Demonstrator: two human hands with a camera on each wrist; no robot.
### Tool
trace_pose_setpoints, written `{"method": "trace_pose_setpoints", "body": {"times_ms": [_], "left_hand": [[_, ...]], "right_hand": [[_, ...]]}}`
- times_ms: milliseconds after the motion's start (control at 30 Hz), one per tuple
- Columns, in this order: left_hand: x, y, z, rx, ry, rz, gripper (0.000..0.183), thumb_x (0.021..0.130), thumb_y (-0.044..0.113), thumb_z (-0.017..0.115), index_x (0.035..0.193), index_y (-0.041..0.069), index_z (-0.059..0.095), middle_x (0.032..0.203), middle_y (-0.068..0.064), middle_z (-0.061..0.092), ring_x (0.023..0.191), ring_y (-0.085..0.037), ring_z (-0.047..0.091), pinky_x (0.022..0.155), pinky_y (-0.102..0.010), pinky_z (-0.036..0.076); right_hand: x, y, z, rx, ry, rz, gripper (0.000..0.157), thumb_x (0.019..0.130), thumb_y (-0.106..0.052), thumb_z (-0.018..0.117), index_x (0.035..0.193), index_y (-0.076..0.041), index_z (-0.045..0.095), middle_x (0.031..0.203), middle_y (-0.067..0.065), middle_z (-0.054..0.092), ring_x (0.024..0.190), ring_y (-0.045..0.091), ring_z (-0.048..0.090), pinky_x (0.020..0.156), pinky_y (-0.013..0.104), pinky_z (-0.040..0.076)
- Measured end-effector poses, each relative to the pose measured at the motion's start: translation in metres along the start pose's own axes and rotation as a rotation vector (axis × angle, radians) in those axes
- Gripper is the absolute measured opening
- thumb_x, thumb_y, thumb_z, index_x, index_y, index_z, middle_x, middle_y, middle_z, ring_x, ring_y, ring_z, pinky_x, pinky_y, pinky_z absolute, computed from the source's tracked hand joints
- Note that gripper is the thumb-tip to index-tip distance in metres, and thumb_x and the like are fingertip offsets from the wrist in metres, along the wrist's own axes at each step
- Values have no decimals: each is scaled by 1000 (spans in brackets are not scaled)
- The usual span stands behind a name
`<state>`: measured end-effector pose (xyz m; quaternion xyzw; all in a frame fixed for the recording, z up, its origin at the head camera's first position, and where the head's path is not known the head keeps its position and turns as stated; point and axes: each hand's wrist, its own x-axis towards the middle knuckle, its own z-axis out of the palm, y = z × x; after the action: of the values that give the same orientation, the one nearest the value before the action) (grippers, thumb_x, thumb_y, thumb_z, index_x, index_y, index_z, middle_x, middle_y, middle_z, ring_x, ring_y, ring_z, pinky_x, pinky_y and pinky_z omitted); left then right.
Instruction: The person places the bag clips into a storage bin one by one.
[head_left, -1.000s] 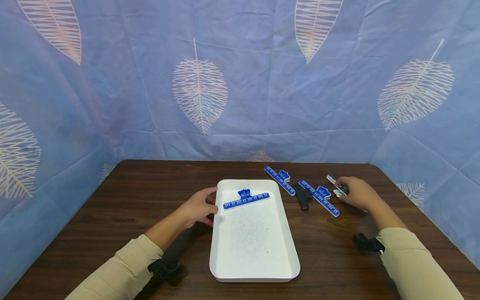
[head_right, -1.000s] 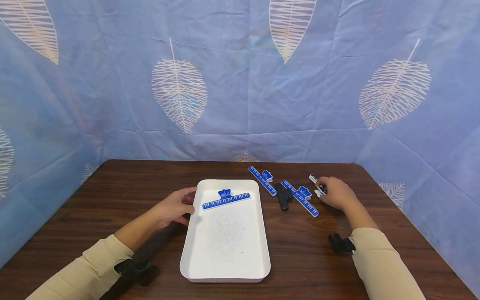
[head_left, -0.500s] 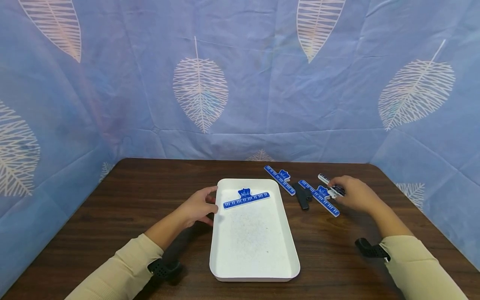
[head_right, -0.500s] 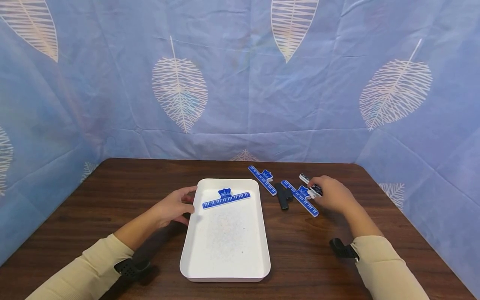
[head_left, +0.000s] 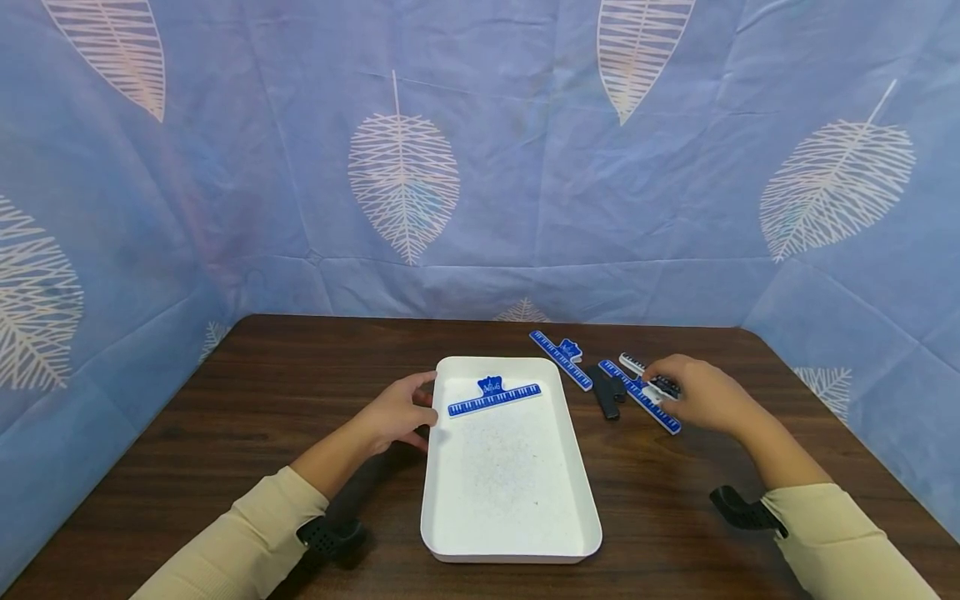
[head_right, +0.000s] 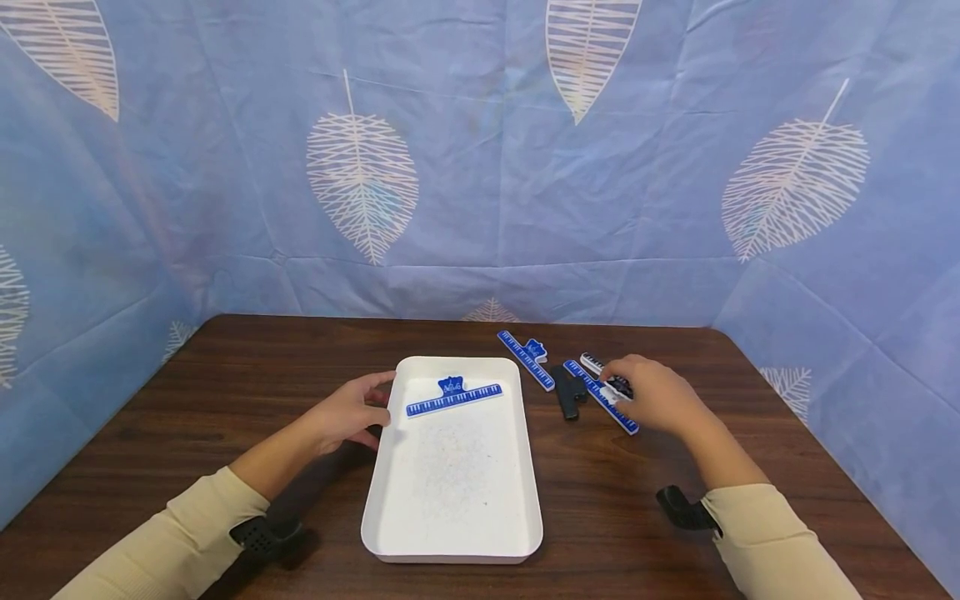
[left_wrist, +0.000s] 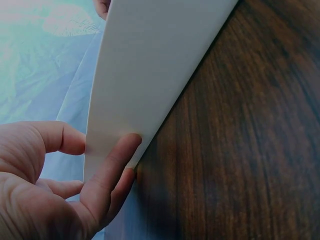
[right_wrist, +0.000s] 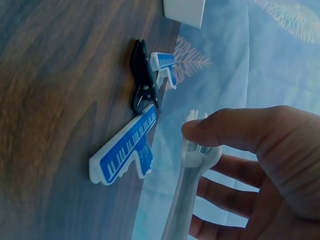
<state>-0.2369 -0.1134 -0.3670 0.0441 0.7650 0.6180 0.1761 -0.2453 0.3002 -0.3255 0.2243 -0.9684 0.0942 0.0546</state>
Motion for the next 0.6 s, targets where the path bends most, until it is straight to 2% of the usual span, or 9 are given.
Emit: {"method": "trace_pose_setpoints", "body": {"times_ms": [267, 467, 600], "left_hand": [[0, 0, 0, 3, 5, 0, 72, 75, -7, 56, 138, 7, 24, 113, -24, 40, 84, -33, 58, 57, -43, 53], [0, 1, 1, 4, 7, 4, 72, 75, -7, 56, 138, 6, 25, 113, -23, 41, 85, -33, 57, 57, -43, 53], [-1, 1, 2, 7, 8, 3, 72, 75, -7, 56, 138, 6, 25, 113, -23, 41, 85, -33, 57, 57, -43, 53]], "right_hand": [[0, -12, -3, -24, -3, -61, 35, 73, -11, 68, 107, -9, 61, 109, 11, 57, 96, 28, 55, 73, 44, 47], [0, -22, -7, -20, -16, -73, 36, 72, -11, 69, 107, -12, 62, 110, 8, 56, 91, 23, 56, 68, 39, 48], [0, -29, -10, -21, 0, -111, 35, 71, -10, 70, 105, -13, 62, 107, 5, 57, 85, 17, 55, 65, 34, 47]]}}
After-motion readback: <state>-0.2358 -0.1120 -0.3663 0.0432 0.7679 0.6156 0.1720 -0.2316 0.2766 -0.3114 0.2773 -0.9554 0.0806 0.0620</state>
